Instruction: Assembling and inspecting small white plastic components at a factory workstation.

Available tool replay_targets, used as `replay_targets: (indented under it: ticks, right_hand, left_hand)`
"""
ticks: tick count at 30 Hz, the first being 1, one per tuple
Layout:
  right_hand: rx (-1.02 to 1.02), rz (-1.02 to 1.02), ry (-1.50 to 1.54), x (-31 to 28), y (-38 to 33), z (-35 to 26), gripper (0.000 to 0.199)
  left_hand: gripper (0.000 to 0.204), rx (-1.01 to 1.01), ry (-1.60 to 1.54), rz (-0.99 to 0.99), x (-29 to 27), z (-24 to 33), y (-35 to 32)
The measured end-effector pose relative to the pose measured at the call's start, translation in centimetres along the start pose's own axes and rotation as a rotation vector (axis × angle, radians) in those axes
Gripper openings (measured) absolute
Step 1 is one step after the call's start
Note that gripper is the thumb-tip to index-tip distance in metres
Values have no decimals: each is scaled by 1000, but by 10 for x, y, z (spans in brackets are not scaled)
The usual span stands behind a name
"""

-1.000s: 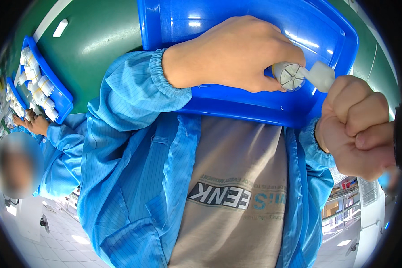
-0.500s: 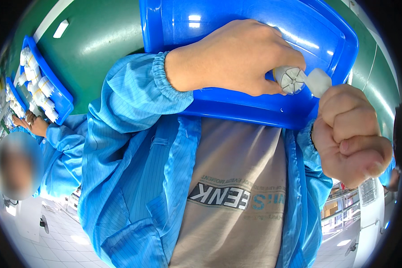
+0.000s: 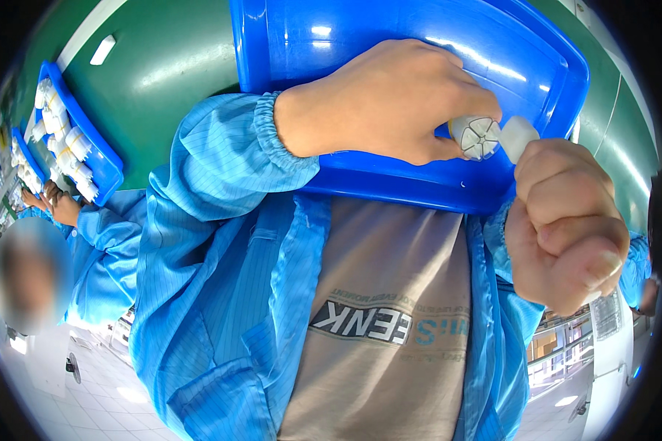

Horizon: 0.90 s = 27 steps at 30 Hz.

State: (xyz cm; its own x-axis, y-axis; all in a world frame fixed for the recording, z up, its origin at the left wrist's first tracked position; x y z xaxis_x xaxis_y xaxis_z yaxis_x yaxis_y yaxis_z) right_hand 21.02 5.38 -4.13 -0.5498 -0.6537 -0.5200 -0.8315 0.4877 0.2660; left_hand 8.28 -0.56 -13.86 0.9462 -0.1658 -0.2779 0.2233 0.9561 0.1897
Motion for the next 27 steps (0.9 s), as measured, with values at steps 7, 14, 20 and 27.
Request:
replay_targets:
  ticks: [7,14,20,27]
  right_hand:
    - [60,64,43,5,-5,6,40]
    - [55,226,332,-18,-16,20,37]
    - [-33,119,581,-39,-18,20,38]
    - [132,313,380,-18,-34,21,44]
  left_hand:
    - [39,1,9,9,0,-2,-3]
    - [39,-18,-114,109,-6,9,5]
    - [42,3,-213,-27,3,2,2]
    - [40,14,-168,3,4,4,-2]
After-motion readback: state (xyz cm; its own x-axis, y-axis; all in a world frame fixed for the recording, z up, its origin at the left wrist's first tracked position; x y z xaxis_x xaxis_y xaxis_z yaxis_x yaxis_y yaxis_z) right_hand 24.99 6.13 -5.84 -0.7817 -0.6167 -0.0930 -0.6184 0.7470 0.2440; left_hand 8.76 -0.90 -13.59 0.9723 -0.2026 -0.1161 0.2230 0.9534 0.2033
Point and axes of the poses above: each hand's wrist, its own y-axis towards the middle knuckle, its own x-axis out of the palm, z = x × y, the point moved 4 cm from there along y, towards the middle knuckle, and after that the axes turned 15 degrees about -y, right-handed, at the moved point
